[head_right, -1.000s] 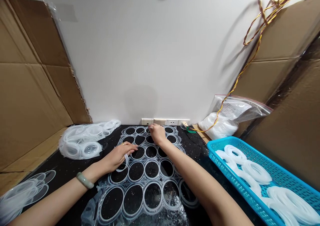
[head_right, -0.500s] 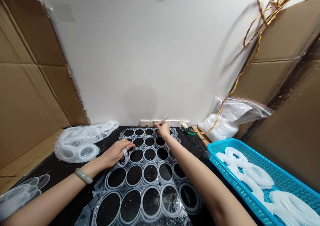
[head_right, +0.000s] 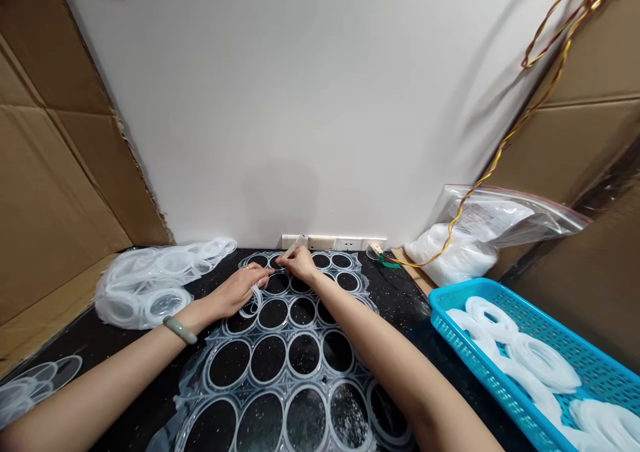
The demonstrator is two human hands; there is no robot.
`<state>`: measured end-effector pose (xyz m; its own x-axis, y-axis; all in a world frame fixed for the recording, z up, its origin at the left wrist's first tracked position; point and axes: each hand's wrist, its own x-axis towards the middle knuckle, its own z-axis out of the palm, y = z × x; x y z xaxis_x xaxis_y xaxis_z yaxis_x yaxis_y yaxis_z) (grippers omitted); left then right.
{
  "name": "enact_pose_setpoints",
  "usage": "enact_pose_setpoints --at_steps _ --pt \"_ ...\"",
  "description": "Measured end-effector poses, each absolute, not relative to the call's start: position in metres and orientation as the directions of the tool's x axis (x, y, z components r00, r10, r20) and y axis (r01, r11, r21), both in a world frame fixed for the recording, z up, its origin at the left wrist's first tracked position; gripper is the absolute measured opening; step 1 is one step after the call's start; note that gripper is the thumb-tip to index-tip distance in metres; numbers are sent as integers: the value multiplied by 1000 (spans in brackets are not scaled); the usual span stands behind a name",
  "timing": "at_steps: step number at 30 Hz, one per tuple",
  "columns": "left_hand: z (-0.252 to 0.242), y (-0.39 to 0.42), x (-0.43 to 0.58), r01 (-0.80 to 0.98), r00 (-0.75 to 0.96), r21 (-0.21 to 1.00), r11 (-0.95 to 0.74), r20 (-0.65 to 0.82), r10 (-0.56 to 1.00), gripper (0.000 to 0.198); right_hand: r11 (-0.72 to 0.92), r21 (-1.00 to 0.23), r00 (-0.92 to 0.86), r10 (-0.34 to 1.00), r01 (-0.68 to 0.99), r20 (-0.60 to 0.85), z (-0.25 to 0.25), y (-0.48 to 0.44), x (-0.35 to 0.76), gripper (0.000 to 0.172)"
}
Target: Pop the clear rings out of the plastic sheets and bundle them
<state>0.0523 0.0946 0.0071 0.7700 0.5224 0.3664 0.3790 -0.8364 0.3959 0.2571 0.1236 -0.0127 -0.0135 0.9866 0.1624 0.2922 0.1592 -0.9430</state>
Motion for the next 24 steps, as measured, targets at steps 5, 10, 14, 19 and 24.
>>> enact_pose_setpoints --at_steps 5,10,14,19,24 --pt "5 97 54 396 765 382 -835 365 530 28 160 -946 -31 987 283 157 -14 123 257 12" --pt "3 97 54 397 759 384 -833 374 534 27 162 -946 -33 987 282 159 -16 124 256 14" --pt "2 98 54 393 765 380 -837 371 527 28 187 -878 -29 980 441 194 -15 119 255 15" --pt "3 99 56 417 756 390 -821 353 552 29 337 -614 -113 920 714 374 -10 104 248 13" --pt "2 99 54 416 756 411 -811 339 560 32 326 -258 -206 892 909 401 -4 99 246 24"
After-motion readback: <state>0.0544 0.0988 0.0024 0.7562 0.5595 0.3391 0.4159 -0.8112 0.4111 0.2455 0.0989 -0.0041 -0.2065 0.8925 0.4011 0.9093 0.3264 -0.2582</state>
